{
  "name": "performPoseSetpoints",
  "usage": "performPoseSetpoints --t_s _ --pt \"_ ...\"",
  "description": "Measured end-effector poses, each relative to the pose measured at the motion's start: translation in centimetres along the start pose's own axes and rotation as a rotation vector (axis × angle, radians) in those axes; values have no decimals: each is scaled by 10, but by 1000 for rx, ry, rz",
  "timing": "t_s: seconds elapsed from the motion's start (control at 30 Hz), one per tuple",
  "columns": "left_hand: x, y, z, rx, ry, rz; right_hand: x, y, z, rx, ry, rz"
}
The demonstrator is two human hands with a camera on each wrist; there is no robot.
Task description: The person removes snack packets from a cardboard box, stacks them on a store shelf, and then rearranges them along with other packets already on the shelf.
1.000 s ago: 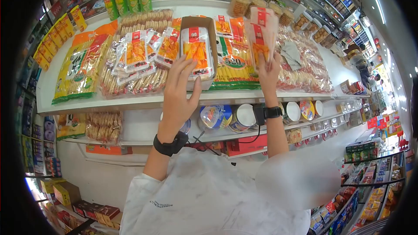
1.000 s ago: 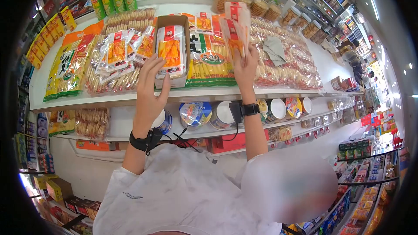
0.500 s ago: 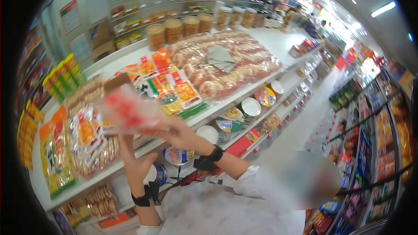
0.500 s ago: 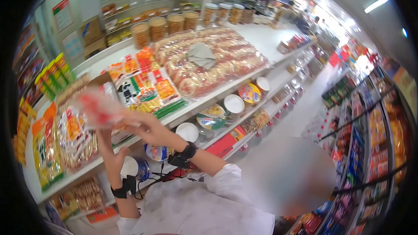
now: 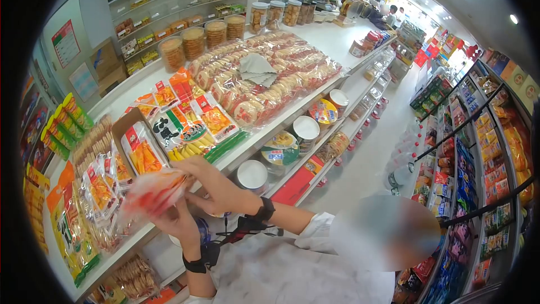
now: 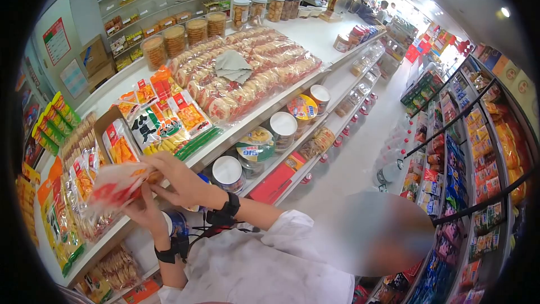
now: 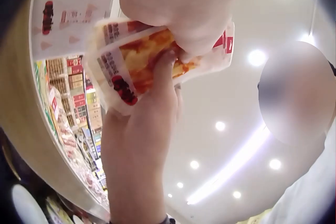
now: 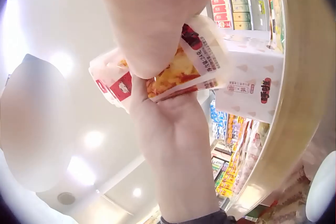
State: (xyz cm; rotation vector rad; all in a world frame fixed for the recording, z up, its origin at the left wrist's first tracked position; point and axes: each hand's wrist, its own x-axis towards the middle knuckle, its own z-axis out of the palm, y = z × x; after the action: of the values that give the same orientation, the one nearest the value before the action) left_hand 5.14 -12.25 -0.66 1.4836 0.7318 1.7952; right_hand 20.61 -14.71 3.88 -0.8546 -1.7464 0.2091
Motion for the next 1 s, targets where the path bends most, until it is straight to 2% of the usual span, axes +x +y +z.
performPoseSetpoints --t_s 0.1,0.2,0.23,0.33,0.4,0.47,0.5,0.6,0.63,0.77,0.87,1.0 --pt "-4 -13 12 119 -74 120 -1 -5 -19 -100 -7 71" --pt "-7 -40 20 235 -241 292 -20 7 -20 50 11 175" --pt "-10 -50 25 142 -238 184 -25 11 -22 76 15 196" --pt "0 -57 40 254 -378 258 -36 26 -28 92 22 251" --pt "10 -59 55 205 -341 241 -47 49 -18 168 52 354" --pt "19 -58 66 150 -312 239 -52 71 -12 119 94 351" --pt "19 -62 70 51 -297 56 -53 78 -10 97 114 351" --pt "24 -64 68 183 -293 84 -56 85 -1 58 180 335" --pt "25 -61 70 69 -287 -34 -52 84 -2 50 166 338" --pt "33 -52 70 50 -353 -108 -42 84 -14 20 106 329" --pt "32 -40 75 0 -292 -12 -48 103 -14 22 45 340" --pt "30 -40 79 -55 -297 -40 -43 98 -17 -10 49 337"
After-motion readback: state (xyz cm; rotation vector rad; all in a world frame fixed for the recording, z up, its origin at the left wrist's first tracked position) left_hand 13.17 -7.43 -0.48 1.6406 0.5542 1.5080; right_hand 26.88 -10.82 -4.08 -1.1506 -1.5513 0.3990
